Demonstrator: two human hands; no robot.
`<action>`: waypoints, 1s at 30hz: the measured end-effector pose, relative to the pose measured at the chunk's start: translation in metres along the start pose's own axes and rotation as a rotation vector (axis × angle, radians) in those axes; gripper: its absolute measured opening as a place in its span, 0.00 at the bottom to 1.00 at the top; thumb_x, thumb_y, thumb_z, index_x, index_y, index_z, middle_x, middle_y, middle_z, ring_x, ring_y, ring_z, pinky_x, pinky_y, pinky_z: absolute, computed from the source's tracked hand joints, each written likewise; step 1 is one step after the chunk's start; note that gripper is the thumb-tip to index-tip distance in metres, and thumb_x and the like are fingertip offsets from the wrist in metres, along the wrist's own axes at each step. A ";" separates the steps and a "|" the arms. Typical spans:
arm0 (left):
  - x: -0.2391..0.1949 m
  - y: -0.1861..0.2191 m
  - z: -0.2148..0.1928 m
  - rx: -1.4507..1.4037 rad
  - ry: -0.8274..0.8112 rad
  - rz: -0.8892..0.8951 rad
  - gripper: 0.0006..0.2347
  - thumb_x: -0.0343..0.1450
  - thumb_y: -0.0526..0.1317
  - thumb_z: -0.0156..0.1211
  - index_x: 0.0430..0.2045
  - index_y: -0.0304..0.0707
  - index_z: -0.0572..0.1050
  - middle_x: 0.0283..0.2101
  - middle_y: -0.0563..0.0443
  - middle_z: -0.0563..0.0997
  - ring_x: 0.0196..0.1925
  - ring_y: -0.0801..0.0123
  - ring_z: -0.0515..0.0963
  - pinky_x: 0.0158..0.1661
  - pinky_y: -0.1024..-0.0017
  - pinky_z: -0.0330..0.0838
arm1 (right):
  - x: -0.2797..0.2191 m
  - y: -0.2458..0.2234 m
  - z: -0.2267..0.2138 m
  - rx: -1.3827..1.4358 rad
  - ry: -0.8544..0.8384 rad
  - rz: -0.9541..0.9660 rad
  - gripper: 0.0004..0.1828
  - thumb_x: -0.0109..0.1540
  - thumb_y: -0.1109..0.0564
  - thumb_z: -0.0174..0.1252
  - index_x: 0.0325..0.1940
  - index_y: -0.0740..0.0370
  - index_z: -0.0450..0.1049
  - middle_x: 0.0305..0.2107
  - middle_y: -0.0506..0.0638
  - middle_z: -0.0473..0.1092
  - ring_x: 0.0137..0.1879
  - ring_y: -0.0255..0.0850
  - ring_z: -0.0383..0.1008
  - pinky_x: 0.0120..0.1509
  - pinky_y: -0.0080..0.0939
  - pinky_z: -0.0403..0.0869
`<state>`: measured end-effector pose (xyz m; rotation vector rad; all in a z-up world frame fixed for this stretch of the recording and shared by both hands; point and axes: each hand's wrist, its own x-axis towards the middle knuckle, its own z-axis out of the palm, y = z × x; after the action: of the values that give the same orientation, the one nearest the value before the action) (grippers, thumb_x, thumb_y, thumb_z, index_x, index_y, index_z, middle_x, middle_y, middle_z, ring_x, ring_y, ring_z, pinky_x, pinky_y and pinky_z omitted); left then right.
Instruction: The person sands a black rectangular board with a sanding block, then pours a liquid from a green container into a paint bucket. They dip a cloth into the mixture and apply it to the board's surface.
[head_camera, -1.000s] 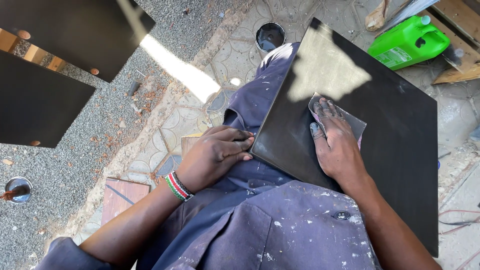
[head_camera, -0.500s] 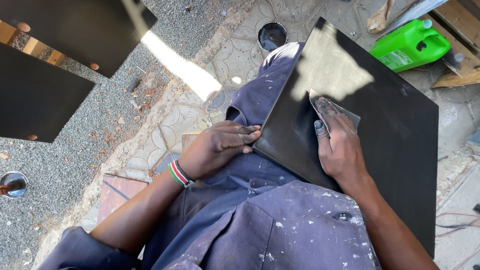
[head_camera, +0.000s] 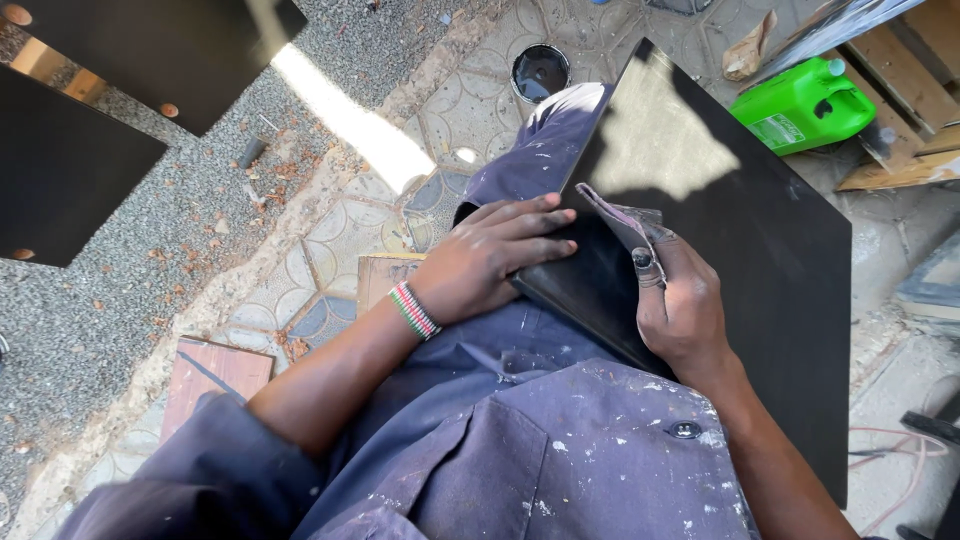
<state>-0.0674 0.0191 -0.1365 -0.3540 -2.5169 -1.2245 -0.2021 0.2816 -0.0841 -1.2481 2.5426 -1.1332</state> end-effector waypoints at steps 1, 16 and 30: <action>0.004 -0.010 0.008 -0.005 0.004 0.002 0.14 0.82 0.40 0.70 0.64 0.47 0.87 0.74 0.43 0.85 0.84 0.40 0.76 0.76 0.38 0.73 | 0.002 -0.004 -0.002 -0.006 -0.002 0.000 0.19 0.84 0.58 0.55 0.73 0.71 0.82 0.58 0.70 0.83 0.66 0.77 0.83 0.68 0.72 0.83; 0.046 -0.058 0.055 -0.259 0.049 0.191 0.08 0.85 0.35 0.70 0.58 0.43 0.89 0.64 0.50 0.90 0.77 0.45 0.81 0.77 0.50 0.77 | 0.009 -0.025 -0.056 -0.291 -0.496 0.324 0.43 0.60 0.38 0.79 0.78 0.46 0.75 0.64 0.50 0.83 0.66 0.47 0.84 0.70 0.50 0.78; 0.046 -0.046 0.051 -0.425 0.206 0.126 0.11 0.79 0.46 0.82 0.46 0.38 0.91 0.49 0.44 0.90 0.70 0.41 0.86 0.70 0.40 0.81 | -0.010 -0.017 -0.001 -0.148 -0.103 0.016 0.16 0.70 0.44 0.81 0.39 0.49 0.81 0.23 0.51 0.75 0.34 0.58 0.82 0.34 0.54 0.77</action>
<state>-0.1350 0.0361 -0.1816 -0.4497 -2.0210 -1.6476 -0.1845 0.2828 -0.0748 -1.2794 2.5947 -0.8674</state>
